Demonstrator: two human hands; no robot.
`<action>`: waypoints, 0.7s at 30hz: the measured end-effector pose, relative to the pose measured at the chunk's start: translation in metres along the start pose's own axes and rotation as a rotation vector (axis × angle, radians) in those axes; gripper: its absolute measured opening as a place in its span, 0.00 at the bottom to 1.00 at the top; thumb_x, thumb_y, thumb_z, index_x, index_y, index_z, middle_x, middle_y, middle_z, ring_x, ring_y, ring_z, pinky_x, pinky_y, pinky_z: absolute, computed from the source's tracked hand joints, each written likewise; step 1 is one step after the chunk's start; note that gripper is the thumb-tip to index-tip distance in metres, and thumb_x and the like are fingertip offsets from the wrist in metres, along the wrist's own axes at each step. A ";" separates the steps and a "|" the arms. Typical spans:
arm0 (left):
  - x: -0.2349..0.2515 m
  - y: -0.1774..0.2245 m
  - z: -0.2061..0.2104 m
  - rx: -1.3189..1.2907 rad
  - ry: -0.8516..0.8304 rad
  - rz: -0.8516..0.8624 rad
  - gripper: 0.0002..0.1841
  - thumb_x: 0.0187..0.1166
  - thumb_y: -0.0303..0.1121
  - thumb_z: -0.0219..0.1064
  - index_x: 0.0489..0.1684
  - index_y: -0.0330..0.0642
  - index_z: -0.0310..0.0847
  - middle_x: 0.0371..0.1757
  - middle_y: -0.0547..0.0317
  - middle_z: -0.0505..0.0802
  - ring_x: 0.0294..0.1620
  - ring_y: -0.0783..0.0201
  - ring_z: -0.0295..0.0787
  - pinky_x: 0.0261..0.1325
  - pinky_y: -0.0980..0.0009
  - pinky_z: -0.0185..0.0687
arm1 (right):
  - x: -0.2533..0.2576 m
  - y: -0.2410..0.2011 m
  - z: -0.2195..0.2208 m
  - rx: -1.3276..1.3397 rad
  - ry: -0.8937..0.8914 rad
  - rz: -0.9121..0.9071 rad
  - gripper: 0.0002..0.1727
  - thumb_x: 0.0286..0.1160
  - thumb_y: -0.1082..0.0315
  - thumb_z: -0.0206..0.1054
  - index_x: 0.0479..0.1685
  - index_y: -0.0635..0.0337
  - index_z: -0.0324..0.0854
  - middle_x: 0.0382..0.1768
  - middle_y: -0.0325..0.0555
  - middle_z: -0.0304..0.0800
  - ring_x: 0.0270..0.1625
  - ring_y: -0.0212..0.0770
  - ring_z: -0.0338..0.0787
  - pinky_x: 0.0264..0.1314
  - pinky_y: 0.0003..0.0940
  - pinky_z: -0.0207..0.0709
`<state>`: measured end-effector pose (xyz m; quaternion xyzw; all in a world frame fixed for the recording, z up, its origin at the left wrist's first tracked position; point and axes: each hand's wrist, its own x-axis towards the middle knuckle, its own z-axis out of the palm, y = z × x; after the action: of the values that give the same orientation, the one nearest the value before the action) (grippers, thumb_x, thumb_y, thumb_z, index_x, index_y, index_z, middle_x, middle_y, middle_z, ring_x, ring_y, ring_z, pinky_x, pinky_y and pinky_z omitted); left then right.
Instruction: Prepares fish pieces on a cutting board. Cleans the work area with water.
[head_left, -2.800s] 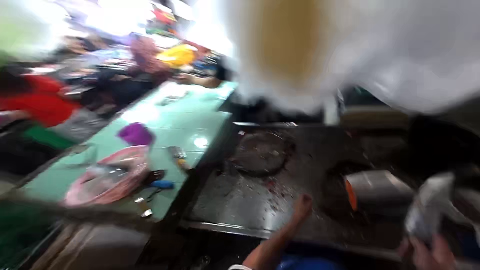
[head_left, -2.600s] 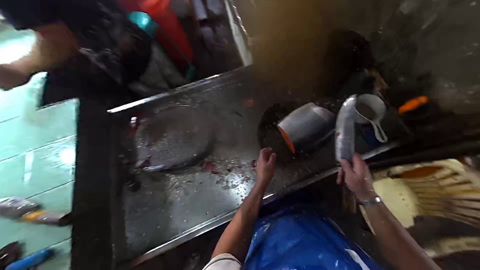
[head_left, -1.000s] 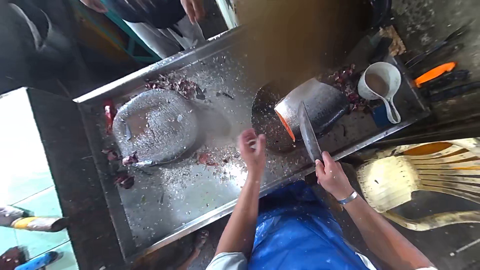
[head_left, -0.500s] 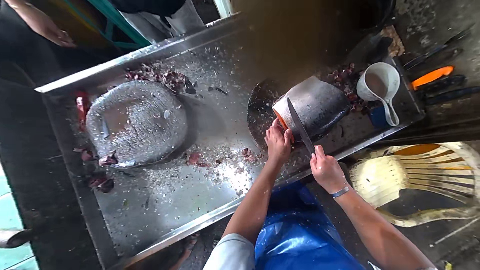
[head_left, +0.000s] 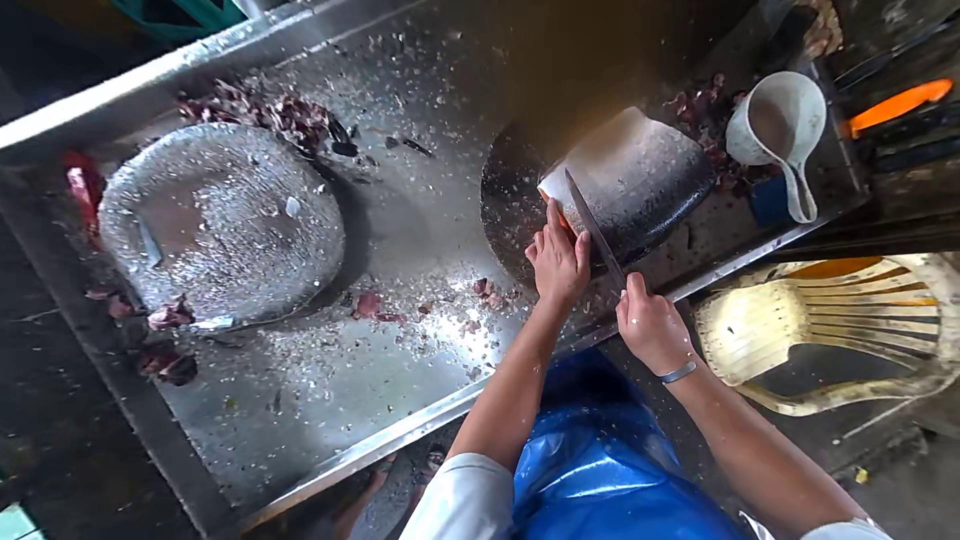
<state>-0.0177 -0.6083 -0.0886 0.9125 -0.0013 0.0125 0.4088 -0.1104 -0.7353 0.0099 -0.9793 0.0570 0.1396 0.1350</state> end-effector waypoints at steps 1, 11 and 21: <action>0.000 0.000 0.001 0.003 0.004 0.003 0.39 0.90 0.57 0.39 0.96 0.41 0.42 0.71 0.45 0.85 0.69 0.47 0.80 0.71 0.42 0.65 | -0.002 0.000 -0.002 -0.004 -0.002 0.004 0.14 0.92 0.62 0.52 0.63 0.61 0.72 0.25 0.55 0.86 0.32 0.61 0.94 0.31 0.55 0.85; 0.000 0.000 0.000 -0.027 0.029 0.015 0.38 0.90 0.56 0.42 0.94 0.41 0.49 0.61 0.48 0.89 0.61 0.50 0.83 0.70 0.45 0.67 | -0.025 -0.001 -0.019 -0.065 -0.119 0.078 0.13 0.93 0.60 0.49 0.61 0.58 0.71 0.24 0.55 0.85 0.34 0.62 0.94 0.33 0.56 0.85; 0.001 0.001 0.003 -0.022 0.032 0.002 0.36 0.90 0.54 0.40 0.94 0.43 0.50 0.65 0.50 0.88 0.65 0.53 0.82 0.72 0.47 0.64 | -0.003 -0.021 -0.022 -0.097 -0.191 0.156 0.14 0.94 0.58 0.49 0.64 0.58 0.68 0.25 0.56 0.86 0.35 0.62 0.94 0.33 0.58 0.85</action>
<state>-0.0164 -0.6110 -0.0900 0.9077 0.0041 0.0273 0.4187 -0.1041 -0.7211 0.0364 -0.9595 0.1128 0.2451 0.0809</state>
